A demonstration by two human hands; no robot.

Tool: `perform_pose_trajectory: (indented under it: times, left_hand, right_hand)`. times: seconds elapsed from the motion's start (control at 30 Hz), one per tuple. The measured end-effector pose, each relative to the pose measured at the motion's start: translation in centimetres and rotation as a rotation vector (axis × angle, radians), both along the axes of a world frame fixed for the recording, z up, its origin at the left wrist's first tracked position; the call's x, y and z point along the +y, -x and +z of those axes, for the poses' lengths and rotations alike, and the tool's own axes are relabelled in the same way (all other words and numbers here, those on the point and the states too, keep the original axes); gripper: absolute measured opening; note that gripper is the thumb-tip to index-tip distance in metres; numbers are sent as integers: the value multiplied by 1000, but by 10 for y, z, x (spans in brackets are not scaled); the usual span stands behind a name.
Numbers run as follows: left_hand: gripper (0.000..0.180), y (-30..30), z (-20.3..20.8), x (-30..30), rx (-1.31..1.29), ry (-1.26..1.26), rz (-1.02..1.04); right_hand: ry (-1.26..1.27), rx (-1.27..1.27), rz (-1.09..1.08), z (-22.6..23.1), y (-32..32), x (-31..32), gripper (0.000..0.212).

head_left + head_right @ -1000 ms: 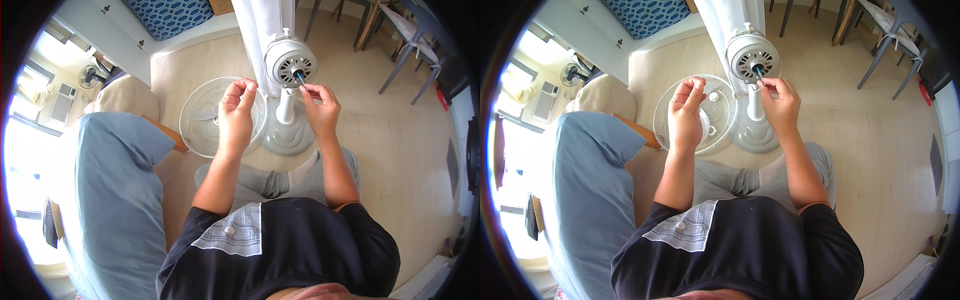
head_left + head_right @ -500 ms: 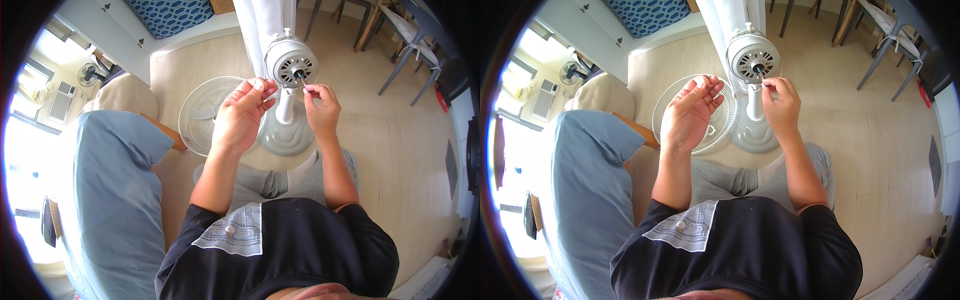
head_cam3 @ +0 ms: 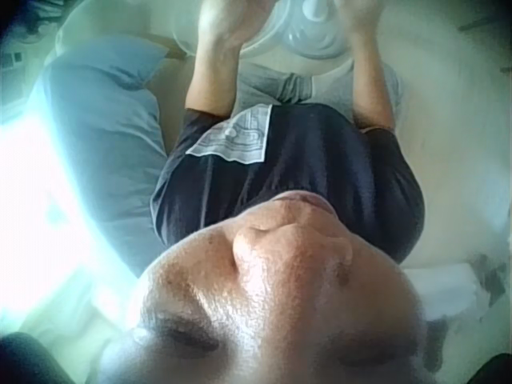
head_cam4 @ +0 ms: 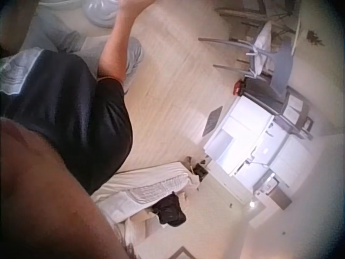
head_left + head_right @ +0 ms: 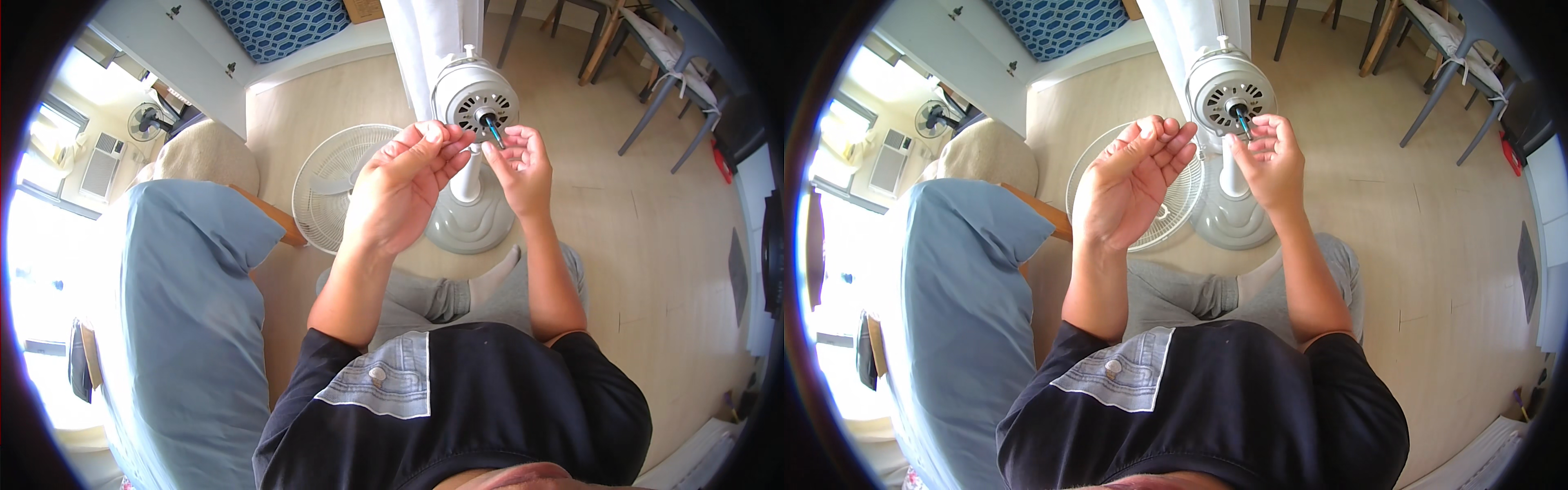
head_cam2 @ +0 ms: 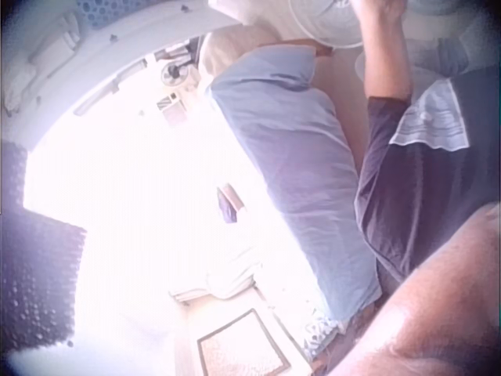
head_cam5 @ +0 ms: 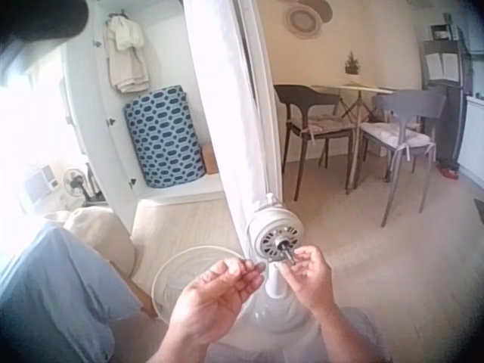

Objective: The person assembles a stand fan by taking the motor and cage components out of a closet, placing the rear cage onto the motor, and securing it with a nut.

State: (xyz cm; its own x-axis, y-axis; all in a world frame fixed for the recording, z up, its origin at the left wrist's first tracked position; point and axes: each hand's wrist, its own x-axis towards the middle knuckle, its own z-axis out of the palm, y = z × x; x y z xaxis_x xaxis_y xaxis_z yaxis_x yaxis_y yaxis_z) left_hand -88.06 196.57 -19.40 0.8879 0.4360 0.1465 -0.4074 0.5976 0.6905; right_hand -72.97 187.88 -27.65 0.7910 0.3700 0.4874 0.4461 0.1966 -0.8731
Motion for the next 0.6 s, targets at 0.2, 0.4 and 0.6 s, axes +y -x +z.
perform_pose_trajectory:
  times: [0.2, 0.4, 0.6]
  left_hand:
    - [10, 0, 4, 2, -30, -27, -1]
    - [12, 3, 7, 5, -66, -44, 4]
    - [16, 13, 13, 10, -93, -51, 35]
  right_hand:
    - [44, 59, 5, -10, -3, 4, 10]
    - [88, -433, -138, -9, -8, 0, 12]
    - [5, -85, -103, -6, -1, 7, 10]
